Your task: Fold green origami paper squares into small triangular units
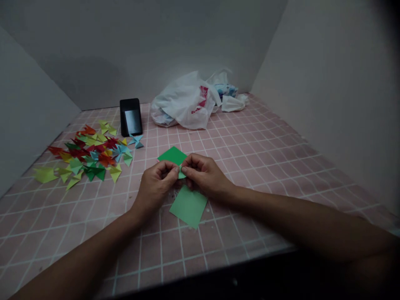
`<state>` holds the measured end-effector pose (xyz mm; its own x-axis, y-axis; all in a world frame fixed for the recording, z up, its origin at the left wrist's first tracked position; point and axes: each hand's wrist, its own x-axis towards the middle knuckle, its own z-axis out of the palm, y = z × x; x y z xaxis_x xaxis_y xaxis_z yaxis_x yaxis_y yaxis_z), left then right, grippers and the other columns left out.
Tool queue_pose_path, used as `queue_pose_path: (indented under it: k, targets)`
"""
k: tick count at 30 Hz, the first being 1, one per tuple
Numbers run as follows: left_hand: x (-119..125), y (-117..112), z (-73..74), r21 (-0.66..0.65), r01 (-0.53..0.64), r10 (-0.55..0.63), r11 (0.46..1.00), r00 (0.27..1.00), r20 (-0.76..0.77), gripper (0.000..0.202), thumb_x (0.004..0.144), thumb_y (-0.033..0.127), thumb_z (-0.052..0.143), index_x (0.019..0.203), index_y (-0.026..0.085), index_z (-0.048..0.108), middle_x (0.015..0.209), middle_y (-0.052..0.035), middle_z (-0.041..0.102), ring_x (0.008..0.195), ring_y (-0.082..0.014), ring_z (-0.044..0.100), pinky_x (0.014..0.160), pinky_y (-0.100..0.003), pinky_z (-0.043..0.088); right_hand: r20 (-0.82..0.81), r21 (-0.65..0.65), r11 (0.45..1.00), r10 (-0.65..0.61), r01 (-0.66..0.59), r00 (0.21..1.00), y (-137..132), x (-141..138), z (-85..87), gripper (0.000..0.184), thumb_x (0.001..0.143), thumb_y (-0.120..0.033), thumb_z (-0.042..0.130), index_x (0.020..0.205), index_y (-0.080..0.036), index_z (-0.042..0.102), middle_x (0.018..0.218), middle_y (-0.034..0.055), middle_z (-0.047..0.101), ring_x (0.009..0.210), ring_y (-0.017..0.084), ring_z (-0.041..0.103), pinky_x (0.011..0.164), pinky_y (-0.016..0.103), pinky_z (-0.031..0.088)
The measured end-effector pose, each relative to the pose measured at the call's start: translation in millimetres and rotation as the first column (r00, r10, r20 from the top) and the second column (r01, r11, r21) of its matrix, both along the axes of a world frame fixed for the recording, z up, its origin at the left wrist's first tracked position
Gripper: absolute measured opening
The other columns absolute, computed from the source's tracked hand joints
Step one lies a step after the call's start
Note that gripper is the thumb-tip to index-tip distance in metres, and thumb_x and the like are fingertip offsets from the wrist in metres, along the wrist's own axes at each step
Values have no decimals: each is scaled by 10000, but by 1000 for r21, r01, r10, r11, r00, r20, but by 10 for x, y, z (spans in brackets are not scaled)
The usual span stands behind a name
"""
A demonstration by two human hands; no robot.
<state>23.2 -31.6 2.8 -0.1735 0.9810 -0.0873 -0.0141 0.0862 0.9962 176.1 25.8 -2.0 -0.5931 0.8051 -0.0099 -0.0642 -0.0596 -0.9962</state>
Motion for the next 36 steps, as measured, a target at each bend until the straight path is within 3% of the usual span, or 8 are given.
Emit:
queue_pose_path:
  k: [11, 25, 36]
  targets:
    - [-34, 32, -36, -23, 40, -38, 999, 997, 60, 266, 787, 394, 772, 839, 154, 667, 726, -14, 688, 627, -129, 668, 640, -245, 558, -9, -14, 1000, 6, -6, 1000, 17, 12, -19, 124, 872, -260, 618, 821, -193, 527, 540, -64, 524, 468, 80, 491, 457, 196, 384]
    - [12, -2, -52, 45, -33, 37, 998, 996, -85, 245, 810, 402, 730, 826, 173, 644, 742, -12, 671, 635, -151, 662, 613, -270, 559, 16, 18, 1000, 17, -18, 1000, 15, -6, -23, 132, 879, -267, 613, 815, -197, 521, 547, -69, 521, 463, 79, 485, 458, 196, 363]
    - [5, -9, -23, 54, -17, 18, 998, 999, -27, 256, 815, 405, 740, 843, 169, 645, 746, -15, 683, 630, -142, 675, 628, -265, 563, -147, -216, 971, 67, -98, 987, 32, 17, -6, 185, 871, -327, 653, 826, -191, 535, 548, -49, 577, 485, 91, 517, 518, 218, 403]
